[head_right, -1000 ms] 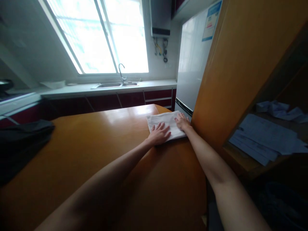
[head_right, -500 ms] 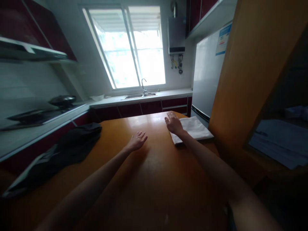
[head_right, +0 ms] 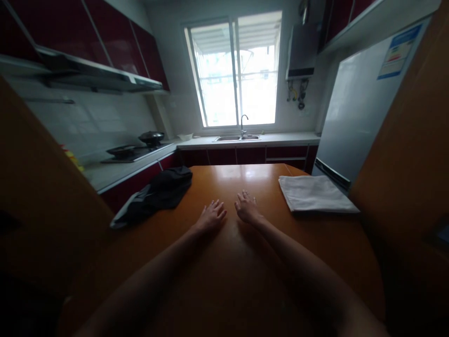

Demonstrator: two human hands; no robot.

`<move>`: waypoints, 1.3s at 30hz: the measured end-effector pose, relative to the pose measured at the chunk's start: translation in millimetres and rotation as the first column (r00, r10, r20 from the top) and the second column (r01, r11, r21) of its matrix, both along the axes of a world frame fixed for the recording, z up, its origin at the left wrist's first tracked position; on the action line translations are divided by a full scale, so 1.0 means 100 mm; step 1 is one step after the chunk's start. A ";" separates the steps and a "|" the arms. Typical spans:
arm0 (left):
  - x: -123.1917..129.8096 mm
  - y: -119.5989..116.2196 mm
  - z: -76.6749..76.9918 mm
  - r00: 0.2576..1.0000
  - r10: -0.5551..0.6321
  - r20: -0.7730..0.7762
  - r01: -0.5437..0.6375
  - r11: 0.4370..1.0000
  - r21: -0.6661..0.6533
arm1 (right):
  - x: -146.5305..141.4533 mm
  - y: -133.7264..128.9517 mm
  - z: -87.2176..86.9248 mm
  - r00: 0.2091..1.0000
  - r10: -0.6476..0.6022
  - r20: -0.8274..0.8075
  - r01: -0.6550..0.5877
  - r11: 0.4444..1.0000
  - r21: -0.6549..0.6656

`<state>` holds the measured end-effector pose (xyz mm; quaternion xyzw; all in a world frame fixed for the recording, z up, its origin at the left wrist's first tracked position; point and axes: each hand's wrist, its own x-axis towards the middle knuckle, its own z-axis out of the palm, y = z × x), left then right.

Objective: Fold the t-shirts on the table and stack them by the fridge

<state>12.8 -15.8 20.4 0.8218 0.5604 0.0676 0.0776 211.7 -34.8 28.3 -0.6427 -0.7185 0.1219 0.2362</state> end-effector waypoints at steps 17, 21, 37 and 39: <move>-0.01 -0.05 -0.23 0.998 -0.056 0.007 0.055 0.996 0.063 | -0.07 -0.04 -0.42 0.979 -0.019 0.203 0.032 0.997 -0.063; -0.06 0.02 -0.20 0.997 -0.046 0.057 0.039 0.992 0.119 | -0.06 -0.06 -0.40 0.978 -0.014 0.208 0.027 0.998 -0.059; -1.12 0.32 0.00 0.882 0.469 -0.042 -0.452 0.869 0.204 | -0.06 -0.10 -0.37 0.976 0.003 0.218 0.009 0.998 -0.058; -0.85 0.26 -0.01 0.918 0.391 -0.062 -0.370 0.902 0.223 | -0.06 -0.10 -0.36 0.977 0.002 0.215 0.011 0.998 -0.063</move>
